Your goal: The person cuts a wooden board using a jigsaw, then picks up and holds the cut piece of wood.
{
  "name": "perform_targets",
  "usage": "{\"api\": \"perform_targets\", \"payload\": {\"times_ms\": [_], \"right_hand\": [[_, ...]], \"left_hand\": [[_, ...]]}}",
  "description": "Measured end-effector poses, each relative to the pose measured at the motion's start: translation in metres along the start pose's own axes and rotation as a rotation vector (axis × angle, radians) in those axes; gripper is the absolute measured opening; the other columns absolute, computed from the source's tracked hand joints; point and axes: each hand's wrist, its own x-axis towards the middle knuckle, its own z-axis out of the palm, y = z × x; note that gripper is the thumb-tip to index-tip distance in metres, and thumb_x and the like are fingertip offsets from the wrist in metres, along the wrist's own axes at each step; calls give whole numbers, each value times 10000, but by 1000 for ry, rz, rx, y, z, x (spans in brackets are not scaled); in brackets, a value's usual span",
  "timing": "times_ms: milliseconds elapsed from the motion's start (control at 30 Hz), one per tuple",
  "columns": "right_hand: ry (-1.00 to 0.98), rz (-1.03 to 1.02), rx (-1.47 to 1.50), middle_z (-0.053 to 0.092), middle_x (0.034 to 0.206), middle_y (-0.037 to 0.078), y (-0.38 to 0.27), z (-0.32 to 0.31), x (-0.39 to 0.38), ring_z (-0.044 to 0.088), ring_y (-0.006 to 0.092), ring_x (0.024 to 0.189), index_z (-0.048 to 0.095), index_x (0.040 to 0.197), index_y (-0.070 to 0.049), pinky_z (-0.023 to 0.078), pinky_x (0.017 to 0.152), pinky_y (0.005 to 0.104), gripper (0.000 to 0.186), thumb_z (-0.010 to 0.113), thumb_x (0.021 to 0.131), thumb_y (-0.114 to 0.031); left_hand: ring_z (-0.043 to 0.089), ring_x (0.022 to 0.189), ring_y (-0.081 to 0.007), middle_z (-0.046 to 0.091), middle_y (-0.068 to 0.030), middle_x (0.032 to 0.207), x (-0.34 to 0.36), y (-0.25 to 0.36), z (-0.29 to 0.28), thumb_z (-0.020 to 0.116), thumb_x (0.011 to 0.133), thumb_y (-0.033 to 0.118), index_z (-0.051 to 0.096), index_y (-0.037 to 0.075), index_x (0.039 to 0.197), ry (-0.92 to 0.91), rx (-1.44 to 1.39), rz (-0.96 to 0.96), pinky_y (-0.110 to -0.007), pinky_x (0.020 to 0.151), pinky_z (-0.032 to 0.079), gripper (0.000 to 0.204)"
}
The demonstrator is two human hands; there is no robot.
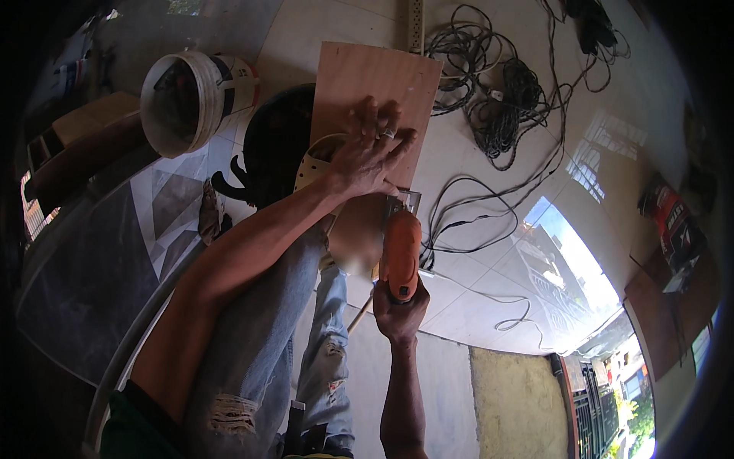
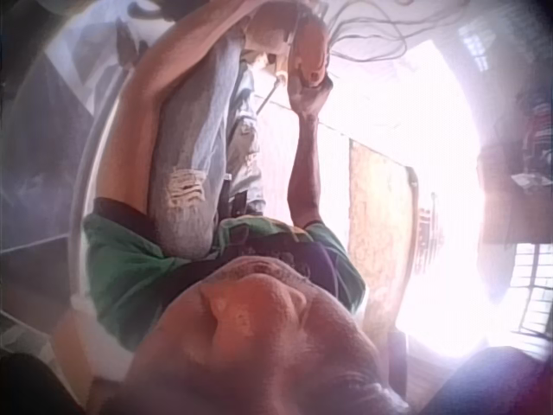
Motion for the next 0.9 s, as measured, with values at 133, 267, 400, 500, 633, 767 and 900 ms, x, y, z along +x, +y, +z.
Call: {"api": "perform_targets", "payload": {"times_ms": [133,267,400,500,633,767,900], "right_hand": [[-2,-2,7,654,682,111,1,0,0,650,216,594,632,876,18,533,611,348,161,685,810,-119],[-5,20,19,662,679,109,0,0,1,665,214,600,637,881,22,537,612,344,161,682,816,-118],[-8,34,30,678,692,112,-4,0,1,689,212,624,640,890,26,546,623,341,161,674,821,-114],[-9,43,44,686,700,112,-6,0,2,698,212,637,642,899,29,552,634,339,162,669,822,-111],[3,11,28,688,700,110,-6,0,3,701,215,639,646,915,32,557,643,338,167,665,819,-103],[5,18,11,687,696,112,-2,0,4,698,211,633,652,907,28,556,639,340,156,663,811,-95],[0,60,26,685,692,112,-1,0,3,690,203,625,654,887,25,553,631,340,142,666,808,-93]], "left_hand": [[152,1428,-696,140,-346,1621,0,0,1,702,574,897,470,233,1555,-2,-13,5,-838,1013,313,1208],[145,1430,-699,146,-349,1618,1,-1,0,708,572,893,471,226,1554,-4,-6,2,-840,1019,306,1210],[152,1428,-697,157,-349,1616,1,-1,-1,713,575,886,471,222,1552,2,-10,7,-833,1026,310,1207],[168,1424,-691,166,-348,1613,0,-1,-1,718,579,881,476,224,1548,27,7,5,-823,1027,324,1196],[192,1418,-682,173,-346,1611,0,-1,-3,721,588,876,479,232,1547,-4,17,7,-813,1020,345,1181],[192,1418,-685,171,-344,1614,2,-1,-5,720,604,867,475,242,1550,-27,8,-1,-810,1017,354,1160],[186,1421,-688,169,-343,1615,2,-1,-6,719,620,856,480,245,1546,-33,13,2,-812,1015,365,1135]]}}
